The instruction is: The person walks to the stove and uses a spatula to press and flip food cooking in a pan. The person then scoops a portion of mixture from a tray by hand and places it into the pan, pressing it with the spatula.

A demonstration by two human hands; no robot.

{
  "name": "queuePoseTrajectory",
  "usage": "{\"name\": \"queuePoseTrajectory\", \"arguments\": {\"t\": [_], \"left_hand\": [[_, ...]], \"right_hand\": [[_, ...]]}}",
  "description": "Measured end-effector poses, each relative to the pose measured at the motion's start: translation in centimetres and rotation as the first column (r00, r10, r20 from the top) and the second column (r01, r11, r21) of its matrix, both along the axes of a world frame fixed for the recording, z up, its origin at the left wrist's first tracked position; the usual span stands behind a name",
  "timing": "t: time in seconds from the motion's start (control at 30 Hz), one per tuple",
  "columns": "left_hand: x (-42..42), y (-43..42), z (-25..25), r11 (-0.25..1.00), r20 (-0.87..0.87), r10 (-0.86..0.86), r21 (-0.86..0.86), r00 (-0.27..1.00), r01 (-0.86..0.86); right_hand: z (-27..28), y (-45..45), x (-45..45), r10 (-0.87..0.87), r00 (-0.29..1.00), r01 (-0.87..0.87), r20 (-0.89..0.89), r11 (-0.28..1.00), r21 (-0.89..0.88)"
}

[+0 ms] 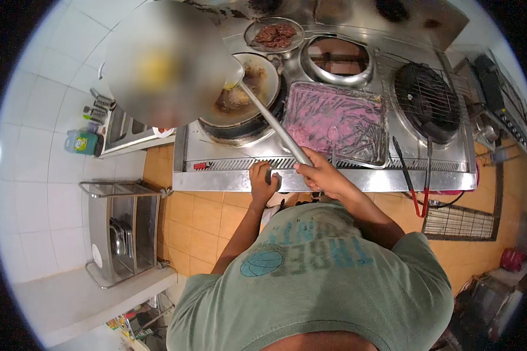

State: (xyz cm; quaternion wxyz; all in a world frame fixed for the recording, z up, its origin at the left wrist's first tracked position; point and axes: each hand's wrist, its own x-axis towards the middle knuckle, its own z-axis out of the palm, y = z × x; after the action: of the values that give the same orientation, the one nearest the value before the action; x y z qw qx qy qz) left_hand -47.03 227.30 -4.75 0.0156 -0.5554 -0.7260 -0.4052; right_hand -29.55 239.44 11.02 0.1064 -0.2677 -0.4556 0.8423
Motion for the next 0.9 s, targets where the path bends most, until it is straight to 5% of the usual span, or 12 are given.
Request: {"name": "queuePoseTrajectory", "arguments": {"t": [0.2,0.4,0.5,0.6,0.7,0.8,0.87,0.9], "left_hand": [[0.0,-0.1,0.5,1.0,0.004,-0.029,0.005,1.0,0.028],[-0.3,-0.4,-0.2,1.0,0.075,-0.026,0.002,0.997,0.026],[-0.3,-0.4,-0.1,0.999,0.079,-0.035,0.005,0.996,0.034],[-0.3,-0.4,-0.1,1.0,0.103,-0.026,0.007,0.994,0.026],[-0.9,-0.5,-0.3,0.993,0.106,-0.005,0.115,0.994,-0.007],[-3.3,-1.5,-0.2,0.952,0.041,0.219,0.211,0.975,-0.223],[-7.4,-3.0,-1.5,0.828,-0.072,0.481,0.366,0.874,-0.426],[-9.3,-3.8,-0.7,0.761,-0.072,0.616,0.31,0.784,-0.569]], "right_hand": [[-0.4,0.8,0.7,0.022,0.996,-0.053,0.091,0.933,0.356],[-2.6,1.4,1.1,-0.07,0.997,0.055,-0.017,0.587,0.808],[-0.6,2.0,1.7,-0.091,0.961,-0.136,0.263,0.671,0.729],[-2.2,2.9,2.0,-0.173,0.961,-0.087,0.218,0.558,0.825],[-1.0,4.2,2.2,-0.17,0.952,-0.105,0.253,0.595,0.797],[-1.0,6.0,2.9,-0.188,0.949,-0.122,0.252,0.519,0.846],[-0.9,8.4,3.4,-0.179,0.959,-0.125,0.221,0.431,0.893],[-0.3,9.9,3.7,-0.155,0.961,-0.156,0.227,0.374,0.914]]}}
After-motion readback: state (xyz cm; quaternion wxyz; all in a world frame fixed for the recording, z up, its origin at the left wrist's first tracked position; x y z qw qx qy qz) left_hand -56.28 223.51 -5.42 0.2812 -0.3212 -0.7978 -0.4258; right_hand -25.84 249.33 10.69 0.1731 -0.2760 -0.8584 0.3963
